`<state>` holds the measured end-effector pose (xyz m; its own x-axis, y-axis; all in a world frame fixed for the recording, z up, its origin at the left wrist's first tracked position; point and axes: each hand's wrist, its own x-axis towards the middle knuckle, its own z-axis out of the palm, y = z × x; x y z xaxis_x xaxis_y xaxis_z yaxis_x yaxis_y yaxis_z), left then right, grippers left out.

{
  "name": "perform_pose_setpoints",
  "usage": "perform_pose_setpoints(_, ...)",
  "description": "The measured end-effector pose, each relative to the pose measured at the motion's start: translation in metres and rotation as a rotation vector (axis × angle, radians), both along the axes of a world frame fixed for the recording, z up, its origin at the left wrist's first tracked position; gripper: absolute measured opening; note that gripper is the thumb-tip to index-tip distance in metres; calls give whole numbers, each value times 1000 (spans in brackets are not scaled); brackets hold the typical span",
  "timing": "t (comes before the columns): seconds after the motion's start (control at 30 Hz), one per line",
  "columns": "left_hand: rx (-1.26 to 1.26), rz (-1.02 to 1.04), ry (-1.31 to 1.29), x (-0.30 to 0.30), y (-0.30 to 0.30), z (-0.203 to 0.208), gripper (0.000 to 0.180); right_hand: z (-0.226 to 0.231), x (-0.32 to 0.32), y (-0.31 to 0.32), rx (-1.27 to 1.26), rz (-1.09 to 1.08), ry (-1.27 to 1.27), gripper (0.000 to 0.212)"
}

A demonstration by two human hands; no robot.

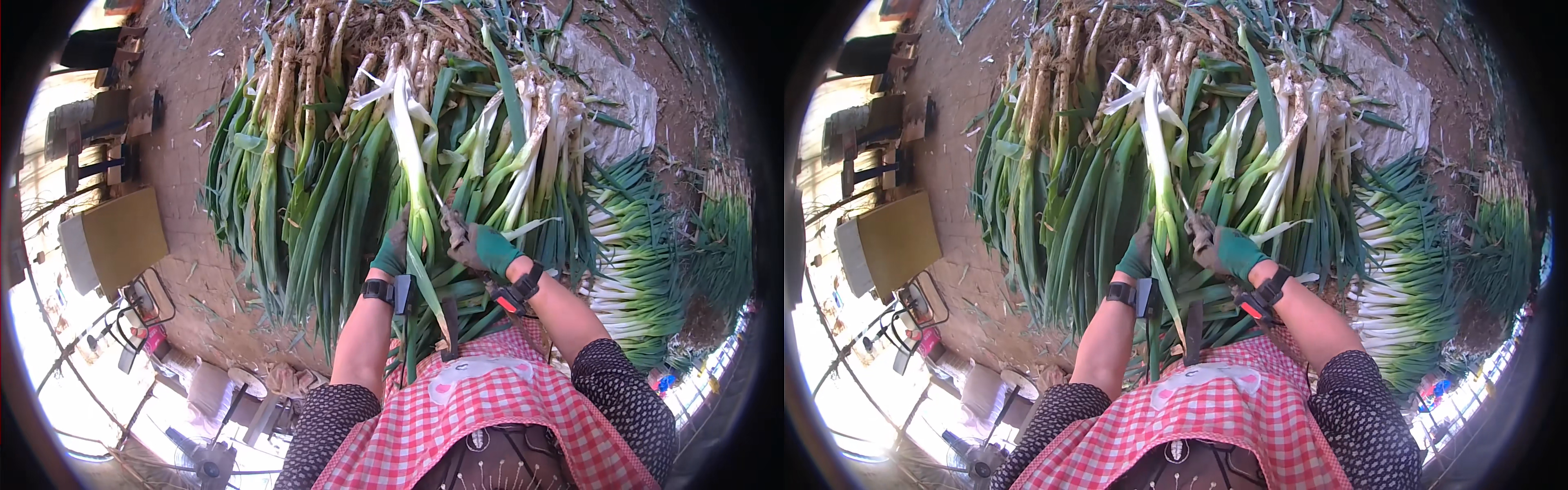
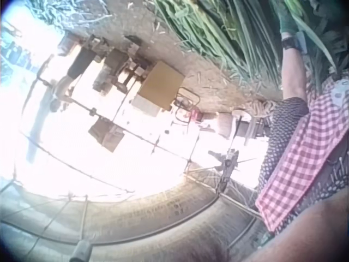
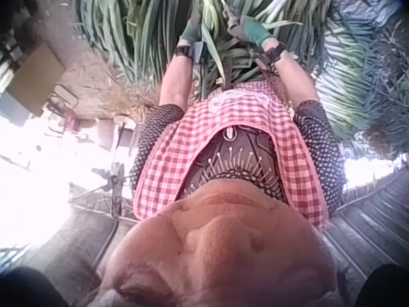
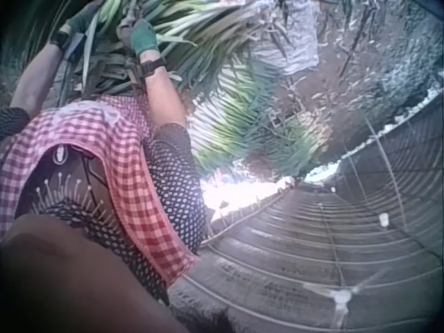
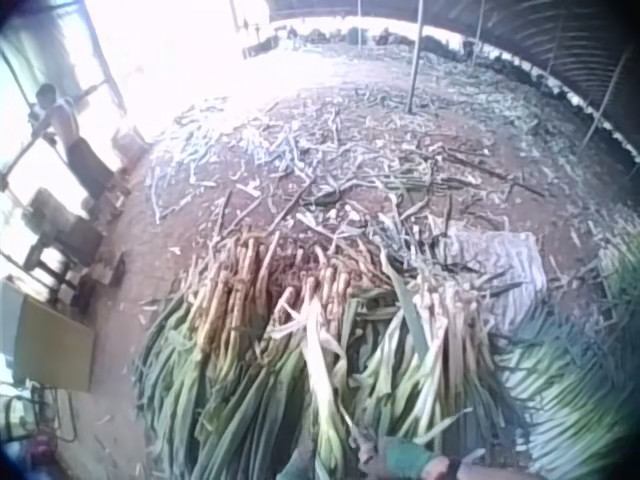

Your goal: The person trims and cleans leeks from a large pile on the ground using shears. The person picks up one leek at a time, cuts off the top green ends, peels away outer layers, and places the trimmed leek to the side.

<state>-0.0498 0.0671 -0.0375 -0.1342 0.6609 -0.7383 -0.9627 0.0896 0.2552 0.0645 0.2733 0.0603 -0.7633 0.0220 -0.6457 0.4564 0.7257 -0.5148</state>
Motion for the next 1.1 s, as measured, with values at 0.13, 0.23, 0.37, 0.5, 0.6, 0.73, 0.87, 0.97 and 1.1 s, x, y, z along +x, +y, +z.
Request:
perform_pose_setpoints(0.13, -42, -702, 1204, 36, 51, 48, 58, -1, -2, 39, -12, -759, 6, 33)
perform_pose_setpoints(0.23, -7, -407, 818, 45, 69, 80, 56, 13, 24, 61, -97, -696, 249, 36)
perform_pose_setpoints(0.37, -322, -856, 1063, -14, 67, 77, 82, 36, 37, 75, -60, -784, 136, 33)
perform_pose_setpoints(0.5, -771, -369, 1668, -158, 37, 62, 55, 75, 20, 79, -394, -986, -78, 26)
perform_pose_setpoints(0.6, -1397, -559, 1702, -266, -58, 30, 65, 94, 2, 52, -658, -935, -200, 31)
perform_pose_setpoints(0.73, -1372, -805, 1225, -294, -107, 13, 85, 87, 8, 22, -757, -968, -361, 32)
perform_pose_setpoints(0.87, -1366, -1079, 1200, -286, -73, 35, 80, 48, 22, 13, -693, -895, -331, 28)
perform_pose_setpoints(0.97, -1192, -1130, 1267, -280, -94, 47, 70, 32, 16, 4, -634, -811, -299, 31)
perform_pose_setpoints(1.1, -698, -1312, 1512, -231, -45, 87, 51, 18, 30, 10, -546, -820, -261, 37)
